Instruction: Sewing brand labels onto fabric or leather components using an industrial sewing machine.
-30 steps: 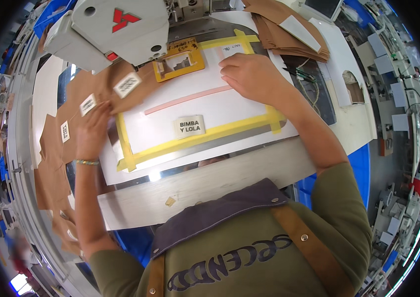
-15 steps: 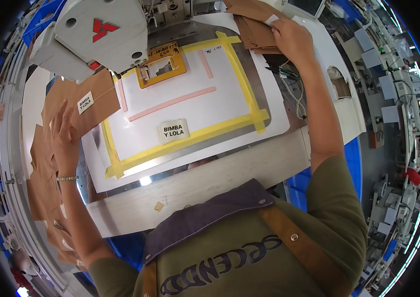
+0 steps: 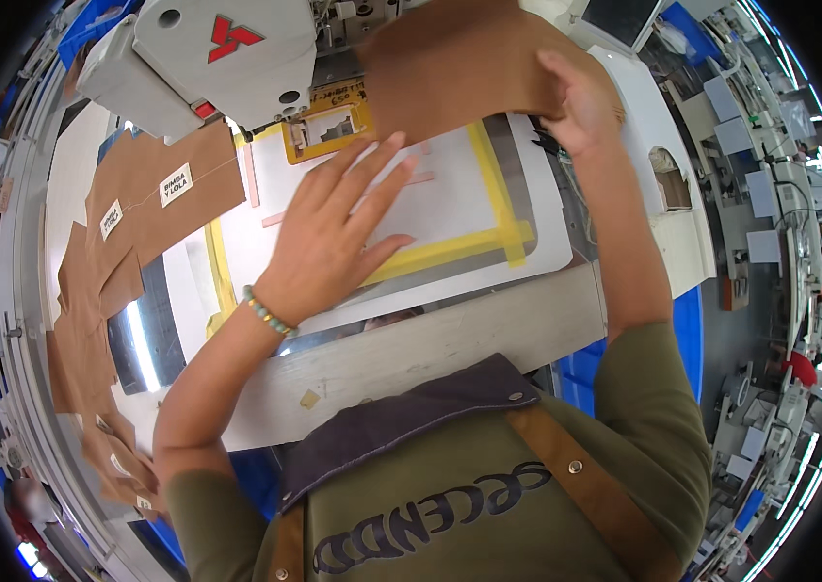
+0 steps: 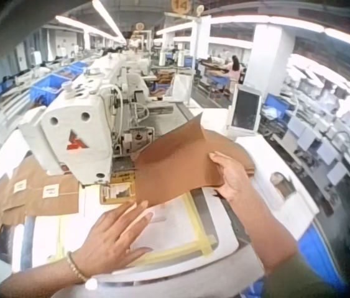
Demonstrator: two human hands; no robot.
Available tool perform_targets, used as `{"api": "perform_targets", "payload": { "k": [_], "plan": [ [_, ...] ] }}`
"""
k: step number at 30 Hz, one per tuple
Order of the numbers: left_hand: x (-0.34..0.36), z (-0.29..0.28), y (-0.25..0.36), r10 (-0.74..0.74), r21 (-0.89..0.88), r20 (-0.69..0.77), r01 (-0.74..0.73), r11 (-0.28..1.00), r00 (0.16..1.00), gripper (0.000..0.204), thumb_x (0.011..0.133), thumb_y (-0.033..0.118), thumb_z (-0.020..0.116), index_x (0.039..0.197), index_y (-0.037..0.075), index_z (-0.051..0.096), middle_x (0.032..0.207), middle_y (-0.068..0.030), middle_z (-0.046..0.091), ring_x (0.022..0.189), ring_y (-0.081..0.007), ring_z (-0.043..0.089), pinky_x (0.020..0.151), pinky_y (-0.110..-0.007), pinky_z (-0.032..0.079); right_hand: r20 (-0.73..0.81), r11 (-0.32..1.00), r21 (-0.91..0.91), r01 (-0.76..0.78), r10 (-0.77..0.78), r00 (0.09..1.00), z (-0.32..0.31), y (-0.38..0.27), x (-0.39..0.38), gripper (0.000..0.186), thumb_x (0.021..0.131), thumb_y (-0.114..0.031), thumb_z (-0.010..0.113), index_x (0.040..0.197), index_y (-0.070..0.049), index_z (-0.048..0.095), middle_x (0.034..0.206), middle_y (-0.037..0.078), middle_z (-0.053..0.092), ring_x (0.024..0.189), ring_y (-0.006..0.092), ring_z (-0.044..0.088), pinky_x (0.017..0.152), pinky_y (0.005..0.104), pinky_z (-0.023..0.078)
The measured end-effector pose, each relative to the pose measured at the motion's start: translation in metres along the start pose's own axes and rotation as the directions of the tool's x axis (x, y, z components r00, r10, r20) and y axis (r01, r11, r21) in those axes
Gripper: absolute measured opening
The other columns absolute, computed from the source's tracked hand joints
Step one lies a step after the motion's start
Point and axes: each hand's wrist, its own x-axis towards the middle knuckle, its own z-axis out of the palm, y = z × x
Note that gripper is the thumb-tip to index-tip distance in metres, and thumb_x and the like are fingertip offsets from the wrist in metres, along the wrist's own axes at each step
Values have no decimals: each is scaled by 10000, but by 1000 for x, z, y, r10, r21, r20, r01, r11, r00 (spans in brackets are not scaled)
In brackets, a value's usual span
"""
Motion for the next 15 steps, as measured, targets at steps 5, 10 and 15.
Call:
{"api": "perform_targets", "payload": {
  "k": [5,10,15],
  "plan": [
    [15,37,-9,21,211,59,-33,977,998,653,862,221,851,1457,66,630,1499,-126,651,1363,-346,624,1107,-452,534,-14,987,-70,-143,142,990,0,46,-32,267,1095,-138,615,1338,-38,665,1263,54,762,1161,152,732,992,337,597],
    [13,47,-29,97,220,118,-122,968,988,271,902,105,777,1162,33,754,1227,-108,765,1175,-292,712,982,-407,602,65,986,-81,-145,151,986,-3,41,-43,346,1107,-122,568,1421,14,619,1327,68,742,1205,145,714,1021,312,576],
    [9,47,-23,-23,-52,-3,23,998,1000,158,877,-7,764,1033,-8,745,1111,-130,776,1001,-312,737,868,-400,628,-49,976,-204,-75,66,997,13,28,-37,491,1127,-144,525,1561,86,507,1383,112,728,1233,160,707,1034,297,563]
  ]
}}
